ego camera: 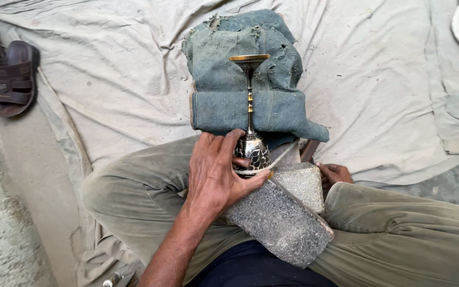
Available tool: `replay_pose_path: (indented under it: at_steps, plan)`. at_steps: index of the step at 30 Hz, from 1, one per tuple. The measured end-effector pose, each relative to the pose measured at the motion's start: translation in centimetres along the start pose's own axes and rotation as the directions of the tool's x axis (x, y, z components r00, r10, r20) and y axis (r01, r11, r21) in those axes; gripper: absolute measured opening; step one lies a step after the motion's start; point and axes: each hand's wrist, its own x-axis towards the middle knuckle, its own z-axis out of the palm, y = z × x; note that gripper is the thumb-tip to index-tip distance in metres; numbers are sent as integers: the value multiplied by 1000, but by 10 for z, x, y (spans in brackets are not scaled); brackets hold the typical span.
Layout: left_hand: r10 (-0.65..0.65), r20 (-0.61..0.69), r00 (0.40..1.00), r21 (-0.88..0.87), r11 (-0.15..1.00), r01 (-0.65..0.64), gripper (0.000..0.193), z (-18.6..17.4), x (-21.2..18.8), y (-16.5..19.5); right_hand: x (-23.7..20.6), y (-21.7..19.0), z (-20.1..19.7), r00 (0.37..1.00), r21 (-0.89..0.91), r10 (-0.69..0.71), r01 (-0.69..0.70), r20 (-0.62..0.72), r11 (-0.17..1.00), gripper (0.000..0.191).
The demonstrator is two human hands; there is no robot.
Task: The person hammers a decorative metal goblet with a wooden mallet while seated on the floor. They repeatedly strike the stem and bowl of the goblet, occasionally rotating it to access different areas.
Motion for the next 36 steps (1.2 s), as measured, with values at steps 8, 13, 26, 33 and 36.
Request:
replay_pose_path:
  at_steps: [8, 13, 26, 33, 36]
  plan:
    - [-241, 269, 932, -213, 929, 301, 107, 16, -1, -20, 1, -3, 8, 970, 173, -205, 226, -129, 959, 49]
    - [-71, 190, 979, -536, 828, 164, 98, 27, -8, -39, -8, -12, 18, 919, -121, -386, 375, -83, 919, 43]
    - [-131, 7, 991, -527, 842, 115, 31, -13, -44, -13, 11, -2, 19, 963, 670, -269, 207, -12, 713, 23]
    - [47, -128, 991, -454, 885, -101, 25, -24, -43, 11, -8, -31, 9, 944, 815, -330, 172, 25, 553, 26]
    - [-175, 16, 984, -730, 671, 131, 26, -18, -27, 12, -11, -35, 14, 971, 659, -238, 185, -10, 729, 32]
